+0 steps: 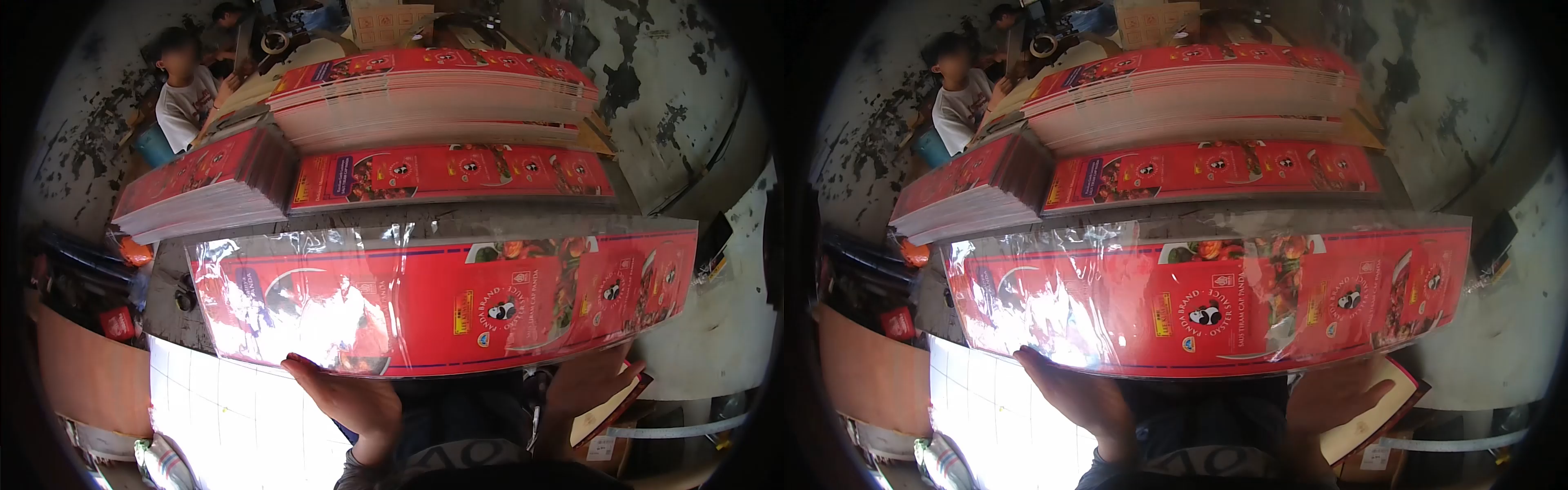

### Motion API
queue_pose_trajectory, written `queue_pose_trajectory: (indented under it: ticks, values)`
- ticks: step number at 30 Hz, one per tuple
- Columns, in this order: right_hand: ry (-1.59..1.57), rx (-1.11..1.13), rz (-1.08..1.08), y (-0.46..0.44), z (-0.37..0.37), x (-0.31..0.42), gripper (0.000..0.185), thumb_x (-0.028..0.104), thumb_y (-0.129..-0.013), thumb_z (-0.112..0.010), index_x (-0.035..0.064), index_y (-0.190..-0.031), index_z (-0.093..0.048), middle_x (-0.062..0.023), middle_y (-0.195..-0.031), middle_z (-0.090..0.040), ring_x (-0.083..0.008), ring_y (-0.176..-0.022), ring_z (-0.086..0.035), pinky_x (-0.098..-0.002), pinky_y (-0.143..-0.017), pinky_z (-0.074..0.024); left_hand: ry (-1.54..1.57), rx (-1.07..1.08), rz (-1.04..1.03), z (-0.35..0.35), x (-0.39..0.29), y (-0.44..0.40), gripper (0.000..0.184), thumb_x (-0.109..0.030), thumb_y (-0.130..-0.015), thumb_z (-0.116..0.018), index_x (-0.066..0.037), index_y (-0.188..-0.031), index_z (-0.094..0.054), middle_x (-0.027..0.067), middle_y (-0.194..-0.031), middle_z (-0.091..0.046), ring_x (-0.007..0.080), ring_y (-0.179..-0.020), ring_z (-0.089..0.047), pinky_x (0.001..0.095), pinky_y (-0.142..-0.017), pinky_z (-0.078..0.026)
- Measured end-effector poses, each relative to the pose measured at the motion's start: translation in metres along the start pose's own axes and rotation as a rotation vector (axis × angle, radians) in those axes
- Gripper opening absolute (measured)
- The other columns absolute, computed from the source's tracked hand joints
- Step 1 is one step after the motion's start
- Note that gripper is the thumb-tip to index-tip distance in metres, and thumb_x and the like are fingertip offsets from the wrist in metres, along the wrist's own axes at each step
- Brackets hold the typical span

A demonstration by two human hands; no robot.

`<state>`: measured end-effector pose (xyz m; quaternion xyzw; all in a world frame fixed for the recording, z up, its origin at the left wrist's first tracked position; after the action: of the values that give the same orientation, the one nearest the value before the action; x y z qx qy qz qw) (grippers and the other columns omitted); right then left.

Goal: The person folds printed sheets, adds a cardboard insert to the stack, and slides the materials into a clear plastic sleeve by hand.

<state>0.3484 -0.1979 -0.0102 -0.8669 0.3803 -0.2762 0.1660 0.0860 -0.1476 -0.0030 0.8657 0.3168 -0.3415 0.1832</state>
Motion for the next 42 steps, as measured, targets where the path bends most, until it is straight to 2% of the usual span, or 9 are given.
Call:
queue_pose_trajectory:
  ticks: [3,5,17,21,27,30,34,37,42]
  values:
    - [0.044,-0.032,-0.021,-0.027,0.007,0.022,0.056,0.04,-0.095,-0.031,0.0011,-0.134,-0.027,-0.0138,-0.138,-0.033,-0.0241,-0.125,-0.035,-0.0398,-0.104,-0.026,0.017,0.025,-0.031,0.012,-0.003,-0.015,0.058,-0.043,-0.095,-0.032,-0.003,-0.135,-0.022,0.0101,-0.136,-0.029,0.0196,-0.123,-0.034,0.036,-0.102,-0.029]
    - [0.631,-0.596,0.055,-0.037,0.033,0.039,0.042,0.024,-0.096,-0.037,-0.0004,-0.13,-0.034,-0.0121,-0.13,-0.043,-0.0226,-0.12,-0.041,-0.0386,-0.099,-0.0345,0.166,0.21,-0.011,0.018,0.0,-0.023,0.054,-0.039,-0.095,-0.035,-0.003,-0.133,-0.025,0.0099,-0.133,-0.034,0.0197,-0.12,-0.038,0.036,-0.1,-0.032]
    - [0.444,-0.148,-0.623,-0.199,0.102,0.016,0.03,0.011,-0.091,-0.046,-0.0066,-0.114,-0.043,-0.0167,-0.117,-0.05,-0.0293,-0.111,-0.05,-0.0376,-0.097,-0.0402,0.027,0.672,0.424,-0.062,-0.029,-0.179,0.032,-0.009,-0.085,-0.054,0.001,-0.114,-0.047,0.0124,-0.112,-0.054,0.0203,-0.111,-0.047,0.0355,-0.096,-0.038]
    - [0.682,-0.231,-0.606,-0.183,0.113,0.033,0.035,0.017,-0.087,-0.052,-0.0062,-0.112,-0.046,-0.0163,-0.117,-0.049,-0.0285,-0.111,-0.05,-0.0364,-0.092,-0.0412,-0.171,0.494,0.038,-0.032,-0.061,-0.18,0.048,-0.013,-0.087,-0.05,0.003,-0.13,-0.035,0.0176,-0.128,-0.045,0.0258,-0.127,-0.034,0.0386,-0.103,-0.029]
    - [1.454,-0.052,-0.417,-0.252,0.115,0.026,0.058,0.041,-0.08,-0.056,0.0069,-0.125,-0.044,-0.0143,-0.132,-0.038,-0.0266,-0.121,-0.039,-0.0429,-0.093,-0.0352,-1.527,1.294,-0.545,-0.104,-0.037,-0.144,0.052,-0.017,-0.08,-0.062,-0.006,-0.126,-0.04,0.0199,-0.126,-0.044,0.0342,-0.121,-0.04,0.0422,-0.101,-0.033]
    - [1.669,0.054,-0.756,-0.32,0.135,-0.013,0.057,0.042,-0.079,-0.057,0.0073,-0.123,-0.047,-0.0167,-0.13,-0.04,-0.0296,-0.116,-0.043,-0.0522,-0.084,-0.0396,-1.836,1.498,-0.689,-0.11,0.015,-0.169,0.068,-0.024,-0.075,-0.068,-0.011,-0.132,-0.033,0.0205,-0.131,-0.036,0.038,-0.124,-0.033,0.0444,-0.102,-0.031]
    - [2.131,0.11,-0.892,-0.352,0.171,-0.059,0.053,0.044,-0.079,-0.055,0.002,-0.112,-0.054,-0.0199,-0.11,-0.056,-0.0318,-0.092,-0.059,-0.053,-0.076,-0.0452,-1.719,1.468,-0.648,-0.123,0.049,-0.192,0.074,-0.032,-0.074,-0.067,-0.016,-0.136,-0.029,0.0179,-0.137,-0.029,0.0379,-0.127,-0.028,0.0443,-0.104,-0.029]
    - [2.358,0.427,-0.01,-0.364,0.198,-0.078,0.057,0.049,-0.077,-0.055,-0.002,-0.102,-0.058,-0.0214,-0.089,-0.062,-0.0338,-0.077,-0.063,-0.0471,-0.071,-0.0482,-1.696,1.466,-0.919,-0.107,0.059,-0.198,0.07,-0.036,-0.077,-0.064,-0.016,-0.135,-0.031,0.0163,-0.138,-0.029,0.0364,-0.127,-0.029,0.0442,-0.104,-0.029]
    - [2.318,0.416,-0.307,-0.344,0.144,-0.057,0.072,0.06,-0.074,-0.054,-0.0096,-0.092,-0.056,-0.0254,-0.081,-0.061,-0.0341,-0.073,-0.063,-0.0438,-0.059,-0.0492,-1.719,1.416,-0.935,-0.113,0.057,-0.193,0.067,-0.041,-0.077,-0.062,-0.011,-0.131,-0.038,0.0144,-0.135,-0.035,0.0365,-0.123,-0.035,0.0431,-0.101,-0.034]
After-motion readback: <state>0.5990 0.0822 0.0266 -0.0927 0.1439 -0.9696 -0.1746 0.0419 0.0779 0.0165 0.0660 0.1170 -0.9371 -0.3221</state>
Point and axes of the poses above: each hand's wrist, its own y-axis away from the middle knuckle, its own z-axis out of the back of the hand, x = y × z, the point moved 5 cm from there along -y, towards the middle knuckle
